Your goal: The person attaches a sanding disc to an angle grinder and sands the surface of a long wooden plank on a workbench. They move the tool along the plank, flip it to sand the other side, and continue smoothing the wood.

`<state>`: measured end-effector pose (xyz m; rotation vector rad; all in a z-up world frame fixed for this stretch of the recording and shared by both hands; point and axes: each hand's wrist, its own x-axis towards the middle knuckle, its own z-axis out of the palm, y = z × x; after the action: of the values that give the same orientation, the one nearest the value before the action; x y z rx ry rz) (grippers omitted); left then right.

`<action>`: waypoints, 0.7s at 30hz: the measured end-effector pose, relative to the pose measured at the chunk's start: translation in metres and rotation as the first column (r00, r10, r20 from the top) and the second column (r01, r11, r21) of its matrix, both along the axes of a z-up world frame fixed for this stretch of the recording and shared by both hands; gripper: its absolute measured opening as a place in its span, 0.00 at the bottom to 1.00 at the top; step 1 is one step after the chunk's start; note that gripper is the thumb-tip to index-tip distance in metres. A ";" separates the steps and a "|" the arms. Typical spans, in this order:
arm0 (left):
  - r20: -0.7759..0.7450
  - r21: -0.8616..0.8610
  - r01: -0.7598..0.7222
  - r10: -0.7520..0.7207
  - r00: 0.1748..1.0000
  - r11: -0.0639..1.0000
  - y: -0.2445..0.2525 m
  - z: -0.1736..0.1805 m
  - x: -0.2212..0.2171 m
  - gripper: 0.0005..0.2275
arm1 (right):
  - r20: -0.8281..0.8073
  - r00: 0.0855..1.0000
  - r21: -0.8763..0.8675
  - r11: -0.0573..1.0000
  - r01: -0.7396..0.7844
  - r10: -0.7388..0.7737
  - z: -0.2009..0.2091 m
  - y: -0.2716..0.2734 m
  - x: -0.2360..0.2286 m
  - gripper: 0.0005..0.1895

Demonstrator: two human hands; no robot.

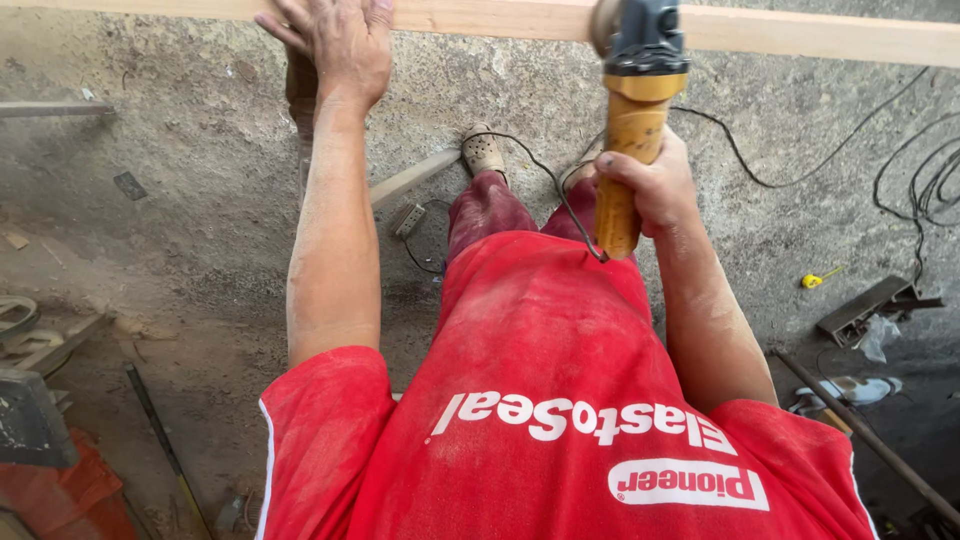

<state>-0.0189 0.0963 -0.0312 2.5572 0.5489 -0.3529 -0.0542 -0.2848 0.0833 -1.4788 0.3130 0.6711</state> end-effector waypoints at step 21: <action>0.055 -0.018 -0.051 0.051 0.997 0.999 0.021 0.000 0.001 0.10 | -0.004 1.000 -0.013 1.000 0.025 -0.025 -0.014 -0.016 -0.009 0.24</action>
<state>-0.0183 0.1172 -0.0309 2.5243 0.5872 -0.2668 -0.0627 -0.3007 0.0691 -1.4840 0.3392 0.6534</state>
